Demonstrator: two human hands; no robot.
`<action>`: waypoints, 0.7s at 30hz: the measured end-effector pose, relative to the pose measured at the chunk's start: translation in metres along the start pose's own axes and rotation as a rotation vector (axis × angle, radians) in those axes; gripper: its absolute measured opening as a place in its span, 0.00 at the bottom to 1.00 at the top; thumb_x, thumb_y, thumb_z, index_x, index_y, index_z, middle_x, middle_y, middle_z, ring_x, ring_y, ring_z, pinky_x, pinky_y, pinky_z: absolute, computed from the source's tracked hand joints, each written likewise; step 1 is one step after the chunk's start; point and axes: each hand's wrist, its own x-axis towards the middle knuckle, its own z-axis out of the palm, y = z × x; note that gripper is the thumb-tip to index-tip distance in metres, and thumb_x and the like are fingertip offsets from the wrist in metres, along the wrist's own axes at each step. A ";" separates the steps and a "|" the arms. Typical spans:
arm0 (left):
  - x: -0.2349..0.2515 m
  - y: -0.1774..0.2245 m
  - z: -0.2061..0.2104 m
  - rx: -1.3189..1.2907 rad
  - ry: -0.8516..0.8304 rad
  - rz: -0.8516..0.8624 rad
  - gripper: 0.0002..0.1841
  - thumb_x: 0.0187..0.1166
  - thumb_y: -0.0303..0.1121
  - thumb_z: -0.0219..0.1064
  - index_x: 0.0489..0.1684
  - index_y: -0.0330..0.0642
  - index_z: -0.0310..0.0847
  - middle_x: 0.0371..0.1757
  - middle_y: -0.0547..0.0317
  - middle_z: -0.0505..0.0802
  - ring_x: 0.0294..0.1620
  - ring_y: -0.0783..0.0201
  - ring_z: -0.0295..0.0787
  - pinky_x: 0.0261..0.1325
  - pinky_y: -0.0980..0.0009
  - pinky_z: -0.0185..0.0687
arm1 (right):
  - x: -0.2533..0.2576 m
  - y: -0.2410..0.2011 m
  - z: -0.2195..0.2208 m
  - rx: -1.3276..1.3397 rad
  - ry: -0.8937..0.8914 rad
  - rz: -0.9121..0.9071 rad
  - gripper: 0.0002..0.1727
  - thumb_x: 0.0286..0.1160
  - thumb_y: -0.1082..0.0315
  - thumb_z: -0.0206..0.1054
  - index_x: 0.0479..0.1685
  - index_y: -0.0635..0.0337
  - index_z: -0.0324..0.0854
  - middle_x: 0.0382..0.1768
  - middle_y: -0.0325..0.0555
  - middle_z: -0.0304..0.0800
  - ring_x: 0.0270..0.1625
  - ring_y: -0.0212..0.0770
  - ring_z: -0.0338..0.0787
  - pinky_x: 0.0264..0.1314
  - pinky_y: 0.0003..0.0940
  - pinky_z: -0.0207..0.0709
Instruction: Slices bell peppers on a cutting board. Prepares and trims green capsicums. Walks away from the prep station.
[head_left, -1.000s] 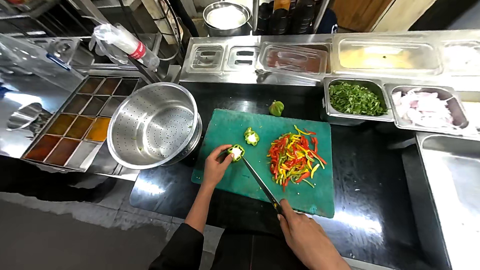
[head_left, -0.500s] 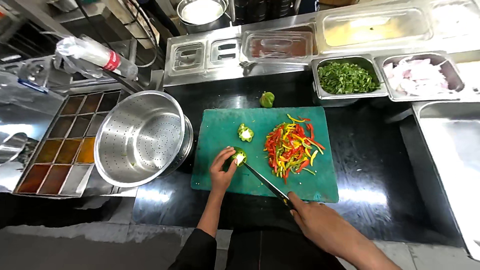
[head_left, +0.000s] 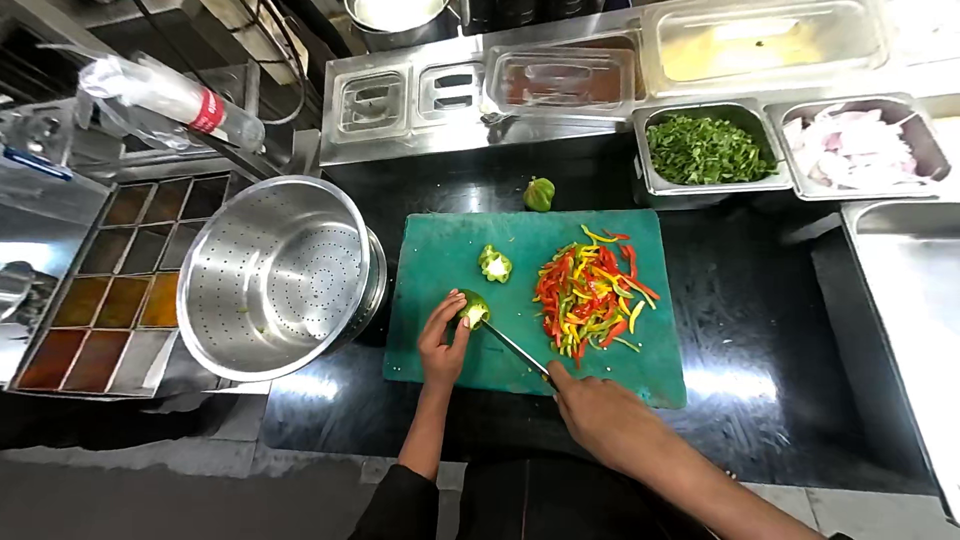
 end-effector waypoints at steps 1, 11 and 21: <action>0.000 0.000 0.000 0.004 0.001 0.009 0.12 0.79 0.27 0.67 0.57 0.36 0.89 0.67 0.51 0.91 0.77 0.56 0.82 0.80 0.61 0.78 | 0.000 -0.002 -0.001 -0.007 -0.003 0.009 0.20 0.95 0.59 0.46 0.78 0.54 0.62 0.50 0.64 0.88 0.58 0.67 0.90 0.55 0.61 0.81; 0.000 0.001 0.000 0.071 -0.010 0.049 0.11 0.77 0.26 0.65 0.51 0.34 0.89 0.62 0.51 0.93 0.75 0.57 0.83 0.80 0.62 0.78 | 0.021 0.006 0.010 0.033 0.028 -0.008 0.22 0.94 0.60 0.46 0.82 0.54 0.60 0.52 0.66 0.88 0.56 0.68 0.91 0.55 0.64 0.82; 0.013 0.001 -0.008 0.096 0.029 -0.077 0.13 0.76 0.22 0.64 0.54 0.29 0.88 0.63 0.45 0.91 0.71 0.60 0.86 0.76 0.65 0.80 | 0.016 -0.025 -0.004 -0.056 0.023 0.026 0.25 0.88 0.75 0.51 0.82 0.57 0.59 0.62 0.66 0.85 0.66 0.67 0.87 0.61 0.62 0.81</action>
